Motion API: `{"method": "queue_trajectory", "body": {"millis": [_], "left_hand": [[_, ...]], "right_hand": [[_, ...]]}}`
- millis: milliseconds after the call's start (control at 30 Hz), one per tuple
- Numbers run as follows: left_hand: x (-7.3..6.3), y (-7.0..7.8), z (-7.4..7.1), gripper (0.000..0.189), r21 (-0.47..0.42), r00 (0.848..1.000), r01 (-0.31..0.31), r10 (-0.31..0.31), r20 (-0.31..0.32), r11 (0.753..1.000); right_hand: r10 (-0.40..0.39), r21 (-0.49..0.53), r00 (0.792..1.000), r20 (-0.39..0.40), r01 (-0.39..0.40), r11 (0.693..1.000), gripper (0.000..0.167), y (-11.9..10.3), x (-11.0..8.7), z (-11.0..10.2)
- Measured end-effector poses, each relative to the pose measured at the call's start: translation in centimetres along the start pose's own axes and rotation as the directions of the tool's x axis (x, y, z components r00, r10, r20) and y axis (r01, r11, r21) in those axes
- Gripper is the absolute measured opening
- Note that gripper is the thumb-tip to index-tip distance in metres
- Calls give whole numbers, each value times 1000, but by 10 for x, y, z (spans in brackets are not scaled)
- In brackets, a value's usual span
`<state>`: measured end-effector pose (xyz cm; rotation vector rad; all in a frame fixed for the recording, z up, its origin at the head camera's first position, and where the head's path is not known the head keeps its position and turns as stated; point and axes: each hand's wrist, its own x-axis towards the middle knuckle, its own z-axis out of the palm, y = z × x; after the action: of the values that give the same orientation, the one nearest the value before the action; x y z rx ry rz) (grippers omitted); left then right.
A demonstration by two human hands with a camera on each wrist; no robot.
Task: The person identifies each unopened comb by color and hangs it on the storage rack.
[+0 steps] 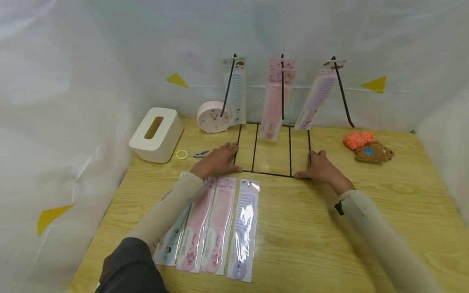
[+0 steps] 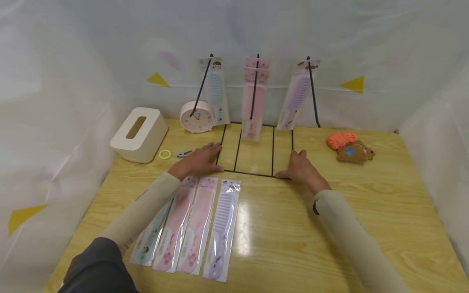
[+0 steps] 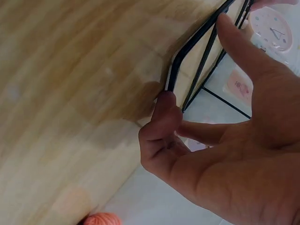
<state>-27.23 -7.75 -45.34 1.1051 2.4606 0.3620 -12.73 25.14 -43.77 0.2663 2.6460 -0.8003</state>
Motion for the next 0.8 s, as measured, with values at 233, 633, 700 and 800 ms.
{"method": "queue_trajectory", "body": {"millis": [233,633,700,800], "left_hand": [[-8,11,5,81,120,997,26,-18,-70,992],[-49,44,24,59,143,985,-161,169,-44,977],[-50,47,26,63,147,984,-174,176,0,974],[-50,49,26,65,144,984,-176,175,21,974]], "right_hand": [[-24,3,999,-36,25,1000,104,4,-4,4],[-28,46,998,-49,30,998,107,11,-4,7],[-24,50,999,-48,26,998,107,12,-3,7],[-19,60,999,-48,22,998,108,12,-4,6]]}}
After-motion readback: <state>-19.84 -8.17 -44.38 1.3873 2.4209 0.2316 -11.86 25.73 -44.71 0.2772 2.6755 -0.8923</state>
